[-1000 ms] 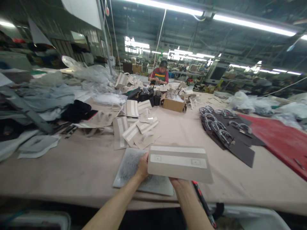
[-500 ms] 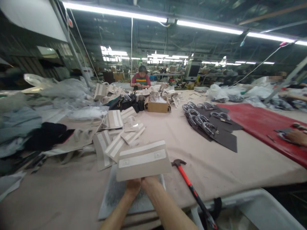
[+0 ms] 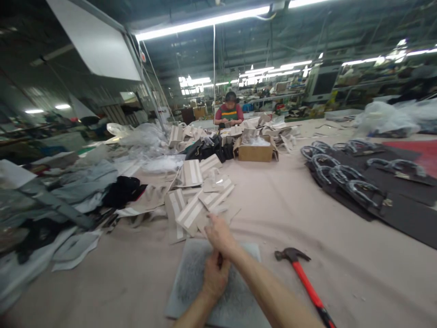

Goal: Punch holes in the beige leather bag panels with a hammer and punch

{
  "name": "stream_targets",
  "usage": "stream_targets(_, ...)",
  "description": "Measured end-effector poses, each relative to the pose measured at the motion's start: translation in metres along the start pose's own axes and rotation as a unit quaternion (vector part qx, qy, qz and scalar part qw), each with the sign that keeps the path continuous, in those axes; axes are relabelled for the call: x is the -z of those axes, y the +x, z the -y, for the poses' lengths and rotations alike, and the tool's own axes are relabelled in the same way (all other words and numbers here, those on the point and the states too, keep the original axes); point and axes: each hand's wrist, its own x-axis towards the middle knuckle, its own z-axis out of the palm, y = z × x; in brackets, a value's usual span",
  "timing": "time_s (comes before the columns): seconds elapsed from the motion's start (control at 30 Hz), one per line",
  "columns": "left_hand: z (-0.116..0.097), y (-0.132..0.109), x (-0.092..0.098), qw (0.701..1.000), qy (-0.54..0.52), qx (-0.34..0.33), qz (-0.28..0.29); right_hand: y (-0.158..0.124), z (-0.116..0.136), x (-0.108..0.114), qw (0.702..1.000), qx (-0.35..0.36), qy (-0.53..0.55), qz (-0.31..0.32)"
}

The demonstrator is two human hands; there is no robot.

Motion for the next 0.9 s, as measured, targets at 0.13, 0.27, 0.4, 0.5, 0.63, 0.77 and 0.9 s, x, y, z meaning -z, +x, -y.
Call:
stream_targets(0.13,-0.004,-0.003,-0.001,0.999,0.031,-0.021,0.024,0.047,-0.023,0.018,0.996,-0.078,0.047,0.018)
stream_targets(0.27,-0.002,-0.001,-0.002,0.998,0.055,-0.035,0.014,0.061,-0.025,0.009,0.987,-0.108,0.116,0.036)
stream_targets(0.4,0.001,0.0,-0.001,0.998,0.045,-0.036,0.02,0.068,-0.017,0.015,0.978,-0.123,0.165,-0.043)
stream_targets(0.5,0.0,-0.003,0.002,0.999,0.034,-0.026,0.021,0.063,-0.02,0.045,0.967,-0.126,0.178,-0.134)
stream_targets(0.63,-0.001,-0.002,0.004,1.0,0.016,-0.016,0.013,0.025,-0.034,0.091,0.958,-0.126,0.163,-0.2)
stream_targets(0.77,-0.001,0.0,0.004,0.999,-0.031,0.005,-0.025,-0.048,-0.047,0.096,0.963,-0.136,0.135,-0.189)
stream_targets(0.9,0.004,0.0,0.007,0.997,-0.063,0.024,-0.041,-0.126,-0.066,0.057,0.976,-0.128,0.109,-0.141)
